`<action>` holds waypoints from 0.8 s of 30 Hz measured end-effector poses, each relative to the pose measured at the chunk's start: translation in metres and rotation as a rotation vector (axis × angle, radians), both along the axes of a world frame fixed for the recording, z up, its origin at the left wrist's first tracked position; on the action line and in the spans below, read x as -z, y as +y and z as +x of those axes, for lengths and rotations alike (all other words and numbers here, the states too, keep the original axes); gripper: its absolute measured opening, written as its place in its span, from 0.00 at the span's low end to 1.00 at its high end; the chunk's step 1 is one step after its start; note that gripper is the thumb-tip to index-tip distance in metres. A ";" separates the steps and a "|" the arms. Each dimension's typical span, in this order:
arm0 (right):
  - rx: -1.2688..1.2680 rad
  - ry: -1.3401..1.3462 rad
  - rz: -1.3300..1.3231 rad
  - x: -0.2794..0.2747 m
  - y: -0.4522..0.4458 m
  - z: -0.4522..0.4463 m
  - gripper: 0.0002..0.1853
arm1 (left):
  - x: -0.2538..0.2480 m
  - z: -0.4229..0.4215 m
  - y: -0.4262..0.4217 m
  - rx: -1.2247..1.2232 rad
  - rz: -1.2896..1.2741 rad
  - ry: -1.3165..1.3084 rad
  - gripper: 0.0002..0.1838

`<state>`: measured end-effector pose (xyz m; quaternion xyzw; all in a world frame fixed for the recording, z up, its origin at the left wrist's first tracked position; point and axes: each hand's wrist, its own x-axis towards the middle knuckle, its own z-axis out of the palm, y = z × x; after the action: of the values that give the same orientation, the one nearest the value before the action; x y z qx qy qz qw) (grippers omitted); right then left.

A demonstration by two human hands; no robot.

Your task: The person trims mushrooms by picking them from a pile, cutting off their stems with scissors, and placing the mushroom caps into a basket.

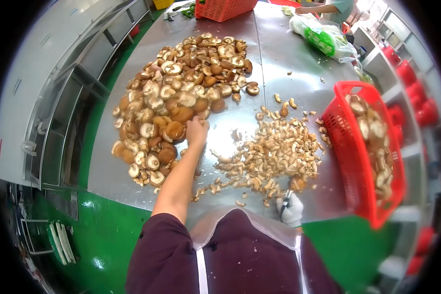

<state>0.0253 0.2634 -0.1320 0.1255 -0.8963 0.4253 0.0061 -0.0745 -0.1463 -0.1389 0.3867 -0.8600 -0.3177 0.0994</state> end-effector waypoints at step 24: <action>-0.123 -0.002 0.552 -0.088 -0.048 -0.017 0.13 | -0.038 0.076 0.131 0.252 1.826 0.379 0.23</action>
<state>0.0079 0.2156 -0.0443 0.1760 -0.9690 0.1646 -0.0550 0.0010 -0.0155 -0.1014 0.1611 -0.2832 -0.9352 -0.1390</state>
